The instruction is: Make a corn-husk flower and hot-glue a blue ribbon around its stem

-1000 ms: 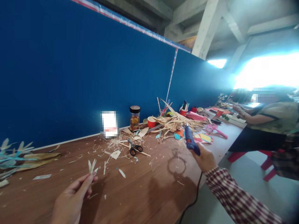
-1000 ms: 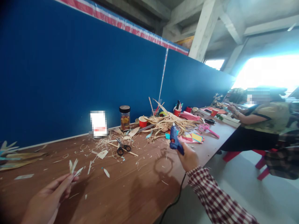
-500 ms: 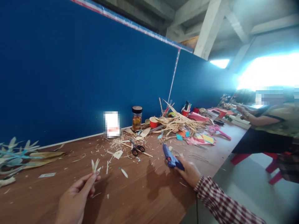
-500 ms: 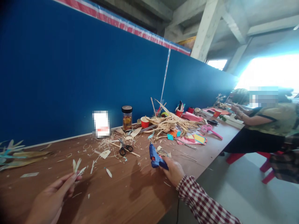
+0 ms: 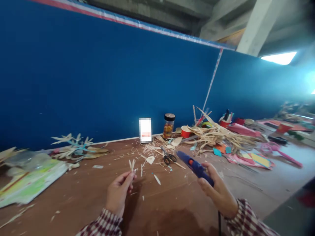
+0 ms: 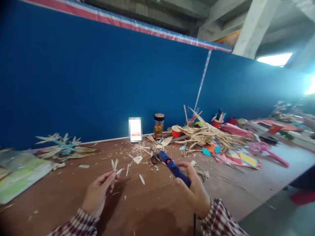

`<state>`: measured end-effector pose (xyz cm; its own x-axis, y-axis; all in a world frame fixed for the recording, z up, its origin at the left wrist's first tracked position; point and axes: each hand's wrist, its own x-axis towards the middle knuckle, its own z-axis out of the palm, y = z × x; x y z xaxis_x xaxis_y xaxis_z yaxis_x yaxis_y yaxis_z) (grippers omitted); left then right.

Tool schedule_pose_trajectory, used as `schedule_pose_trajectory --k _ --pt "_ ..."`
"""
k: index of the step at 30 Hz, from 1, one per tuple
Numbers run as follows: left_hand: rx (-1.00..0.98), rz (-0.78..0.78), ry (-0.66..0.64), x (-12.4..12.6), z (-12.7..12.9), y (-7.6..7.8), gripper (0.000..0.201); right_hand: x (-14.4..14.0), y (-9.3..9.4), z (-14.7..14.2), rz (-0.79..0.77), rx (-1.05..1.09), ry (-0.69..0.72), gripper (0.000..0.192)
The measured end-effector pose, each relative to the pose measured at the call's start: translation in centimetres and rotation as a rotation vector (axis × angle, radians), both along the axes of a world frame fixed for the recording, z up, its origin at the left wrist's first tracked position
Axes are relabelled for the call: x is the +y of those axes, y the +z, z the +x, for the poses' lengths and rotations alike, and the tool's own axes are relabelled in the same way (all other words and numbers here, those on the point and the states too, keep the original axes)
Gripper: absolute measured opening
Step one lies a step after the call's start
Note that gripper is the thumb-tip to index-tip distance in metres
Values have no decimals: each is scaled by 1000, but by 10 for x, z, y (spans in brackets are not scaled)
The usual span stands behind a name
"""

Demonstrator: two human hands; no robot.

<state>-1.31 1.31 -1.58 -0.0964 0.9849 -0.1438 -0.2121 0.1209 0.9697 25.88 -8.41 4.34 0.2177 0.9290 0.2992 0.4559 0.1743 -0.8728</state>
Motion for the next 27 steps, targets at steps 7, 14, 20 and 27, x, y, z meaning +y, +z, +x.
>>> schedule_pose_trajectory --k 7,14,20,27 --pt "-159 -70 27 5 -6 4 33 54 -11 -75 -279 667 426 38" --pt "-269 -100 95 8 -9 10 28 77 -23 -101 -443 896 528 40" --pt "-340 -130 81 10 -10 9 21 82 -33 -101 -431 986 587 45" --pt "-353 -206 18 9 -10 9 17 85 -44 -97 -379 954 624 44"
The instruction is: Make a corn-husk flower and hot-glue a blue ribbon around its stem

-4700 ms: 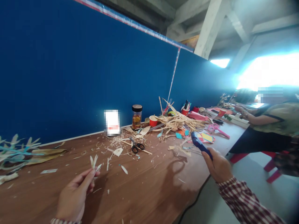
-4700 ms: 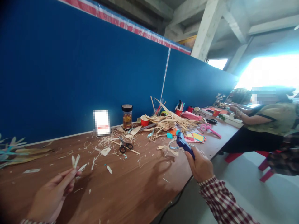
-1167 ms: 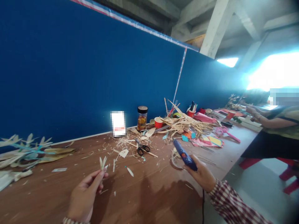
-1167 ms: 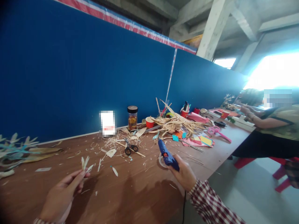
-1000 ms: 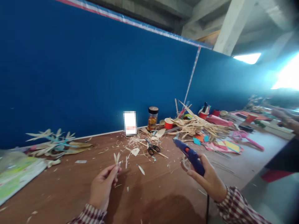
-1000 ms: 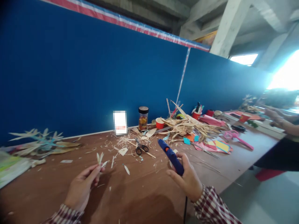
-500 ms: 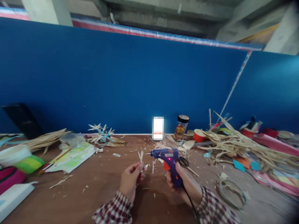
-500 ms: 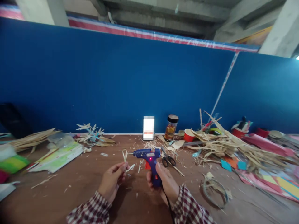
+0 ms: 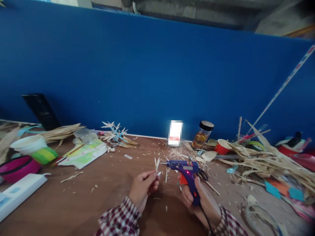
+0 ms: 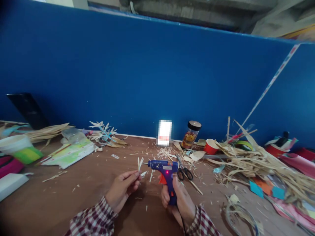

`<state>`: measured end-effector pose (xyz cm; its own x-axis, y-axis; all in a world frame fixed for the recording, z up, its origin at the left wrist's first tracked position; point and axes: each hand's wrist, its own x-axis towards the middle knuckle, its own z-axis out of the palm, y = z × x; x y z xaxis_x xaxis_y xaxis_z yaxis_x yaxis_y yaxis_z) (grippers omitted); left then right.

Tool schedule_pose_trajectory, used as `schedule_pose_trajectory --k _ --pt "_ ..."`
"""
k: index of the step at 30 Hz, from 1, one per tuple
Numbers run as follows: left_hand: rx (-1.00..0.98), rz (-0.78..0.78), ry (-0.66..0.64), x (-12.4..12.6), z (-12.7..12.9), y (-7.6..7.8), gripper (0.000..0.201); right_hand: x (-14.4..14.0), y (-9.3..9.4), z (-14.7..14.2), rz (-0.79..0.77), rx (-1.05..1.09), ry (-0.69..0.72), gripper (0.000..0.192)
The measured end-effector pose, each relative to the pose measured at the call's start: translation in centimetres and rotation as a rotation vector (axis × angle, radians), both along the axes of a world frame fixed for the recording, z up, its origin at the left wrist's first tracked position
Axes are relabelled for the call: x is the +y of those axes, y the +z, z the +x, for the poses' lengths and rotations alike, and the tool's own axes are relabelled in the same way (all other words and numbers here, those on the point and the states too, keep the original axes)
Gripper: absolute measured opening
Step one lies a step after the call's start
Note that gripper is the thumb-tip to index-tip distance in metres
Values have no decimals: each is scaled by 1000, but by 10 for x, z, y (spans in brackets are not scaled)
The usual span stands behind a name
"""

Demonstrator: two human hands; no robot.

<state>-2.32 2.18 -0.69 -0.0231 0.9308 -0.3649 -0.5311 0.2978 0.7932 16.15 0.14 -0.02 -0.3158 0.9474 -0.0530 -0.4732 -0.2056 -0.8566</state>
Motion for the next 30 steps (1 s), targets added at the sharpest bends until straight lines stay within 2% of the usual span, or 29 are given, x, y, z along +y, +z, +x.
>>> schedule_pose_trajectory --k 7,11,16,25,30 --pt "19 -76 -33 -2 -2 3 16 0 -13 13 193 -168 58 33" --pt "34 -100 -28 -2 -2 2 20 -1 -13 16 250 -305 103 31" --pt "-56 -85 -64 -2 -4 3 18 -2 -10 17 373 -506 131 32" --pt "-215 -110 -116 -1 -4 5 6 0 -13 15 375 -517 82 34" --pt "-272 -130 -152 -3 -4 8 7 -1 -12 16 374 -543 83 32"
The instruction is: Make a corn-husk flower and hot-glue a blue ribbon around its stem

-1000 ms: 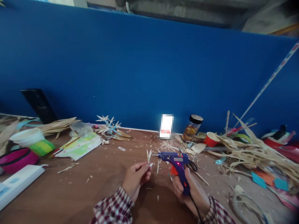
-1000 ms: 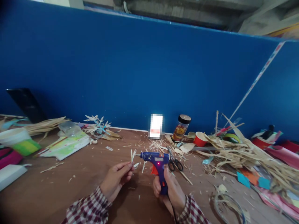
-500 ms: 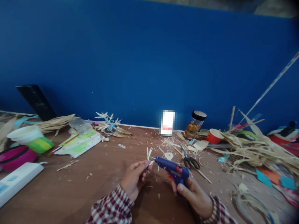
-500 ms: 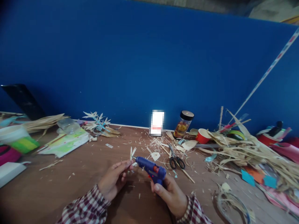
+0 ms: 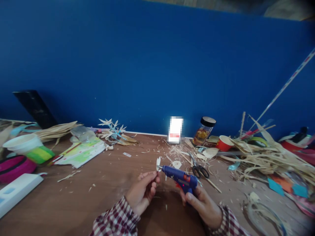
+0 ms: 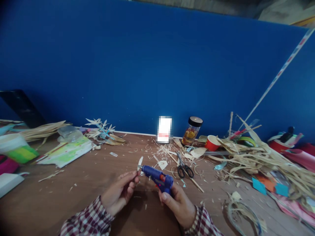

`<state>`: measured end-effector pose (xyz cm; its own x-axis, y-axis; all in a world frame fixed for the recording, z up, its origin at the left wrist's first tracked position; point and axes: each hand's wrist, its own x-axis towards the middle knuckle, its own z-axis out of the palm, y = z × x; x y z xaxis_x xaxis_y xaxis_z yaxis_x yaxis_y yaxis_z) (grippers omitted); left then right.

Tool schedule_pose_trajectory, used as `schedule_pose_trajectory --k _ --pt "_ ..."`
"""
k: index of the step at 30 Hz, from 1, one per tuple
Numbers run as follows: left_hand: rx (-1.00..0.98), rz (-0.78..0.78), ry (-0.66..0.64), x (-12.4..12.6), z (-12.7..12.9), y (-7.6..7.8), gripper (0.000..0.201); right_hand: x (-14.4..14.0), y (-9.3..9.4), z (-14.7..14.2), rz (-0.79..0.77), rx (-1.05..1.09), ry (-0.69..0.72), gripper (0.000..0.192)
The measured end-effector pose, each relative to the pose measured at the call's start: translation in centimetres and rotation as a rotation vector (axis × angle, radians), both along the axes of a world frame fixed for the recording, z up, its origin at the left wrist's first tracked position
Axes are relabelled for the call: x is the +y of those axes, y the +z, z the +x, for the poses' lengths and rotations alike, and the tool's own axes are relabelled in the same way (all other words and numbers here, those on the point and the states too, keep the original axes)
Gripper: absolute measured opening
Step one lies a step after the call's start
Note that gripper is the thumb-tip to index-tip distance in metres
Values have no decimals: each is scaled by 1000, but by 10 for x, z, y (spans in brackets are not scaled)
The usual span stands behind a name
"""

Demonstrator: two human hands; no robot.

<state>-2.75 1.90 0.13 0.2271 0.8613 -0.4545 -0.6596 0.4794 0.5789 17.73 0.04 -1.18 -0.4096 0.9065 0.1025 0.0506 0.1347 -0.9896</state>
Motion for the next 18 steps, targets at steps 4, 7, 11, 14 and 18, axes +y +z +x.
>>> schedule_pose_trajectory --k 4,7,11,14,18 --pt "-1 -11 15 0 1 2 6 0 1 0 -26 6 4 34" --pt "-9 -16 24 1 0 2 6 0 1 0 -26 13 2 34" --pt "-7 -22 20 1 -2 3 6 0 1 1 -33 17 -2 34" --pt "16 -33 32 0 -2 3 6 1 0 1 -51 31 3 37" --pt "55 -44 62 0 -2 3 7 1 -1 1 -67 43 7 40"
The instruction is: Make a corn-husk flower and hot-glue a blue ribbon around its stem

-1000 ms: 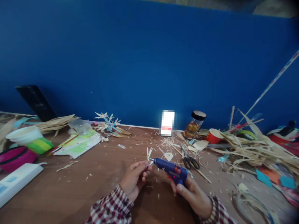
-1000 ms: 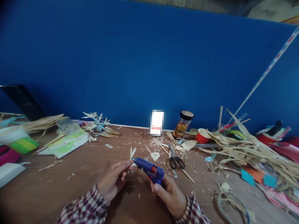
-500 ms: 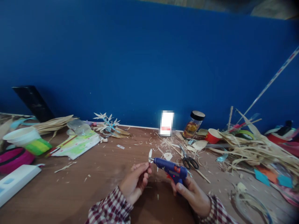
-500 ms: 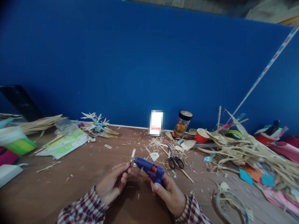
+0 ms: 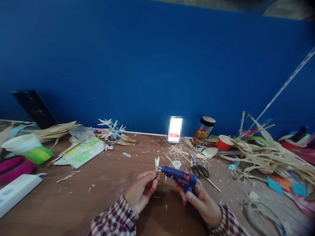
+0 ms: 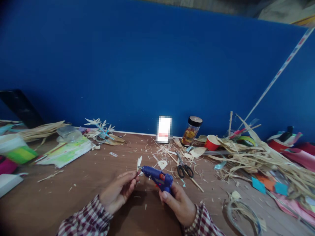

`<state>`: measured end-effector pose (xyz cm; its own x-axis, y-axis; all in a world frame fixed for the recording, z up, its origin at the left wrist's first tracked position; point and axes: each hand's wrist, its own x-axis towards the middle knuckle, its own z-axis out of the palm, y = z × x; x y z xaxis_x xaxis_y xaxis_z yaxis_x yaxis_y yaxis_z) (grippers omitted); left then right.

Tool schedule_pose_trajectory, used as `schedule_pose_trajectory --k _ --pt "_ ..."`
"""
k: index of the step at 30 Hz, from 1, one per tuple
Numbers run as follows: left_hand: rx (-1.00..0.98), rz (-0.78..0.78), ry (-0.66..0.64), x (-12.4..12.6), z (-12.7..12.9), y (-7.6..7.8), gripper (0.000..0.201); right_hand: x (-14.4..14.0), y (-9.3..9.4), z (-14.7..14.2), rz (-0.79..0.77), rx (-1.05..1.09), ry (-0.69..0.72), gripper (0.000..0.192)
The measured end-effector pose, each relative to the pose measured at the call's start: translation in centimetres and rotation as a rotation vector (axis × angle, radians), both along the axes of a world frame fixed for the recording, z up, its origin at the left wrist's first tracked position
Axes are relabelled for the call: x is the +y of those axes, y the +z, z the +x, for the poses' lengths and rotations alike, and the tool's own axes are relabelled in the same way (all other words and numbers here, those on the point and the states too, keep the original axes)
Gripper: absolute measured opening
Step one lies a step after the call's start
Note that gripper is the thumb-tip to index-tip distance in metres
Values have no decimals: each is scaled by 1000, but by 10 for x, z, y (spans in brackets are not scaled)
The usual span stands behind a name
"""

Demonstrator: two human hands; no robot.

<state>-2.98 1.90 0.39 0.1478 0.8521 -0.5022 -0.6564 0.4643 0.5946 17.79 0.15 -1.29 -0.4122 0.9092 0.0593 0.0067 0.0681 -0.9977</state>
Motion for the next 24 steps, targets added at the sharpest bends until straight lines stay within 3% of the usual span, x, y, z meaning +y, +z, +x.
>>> schedule_pose_trajectory --k 24 --pt "81 65 3 0 3 -1 4 0 -2 1 14 -14 -17 40"
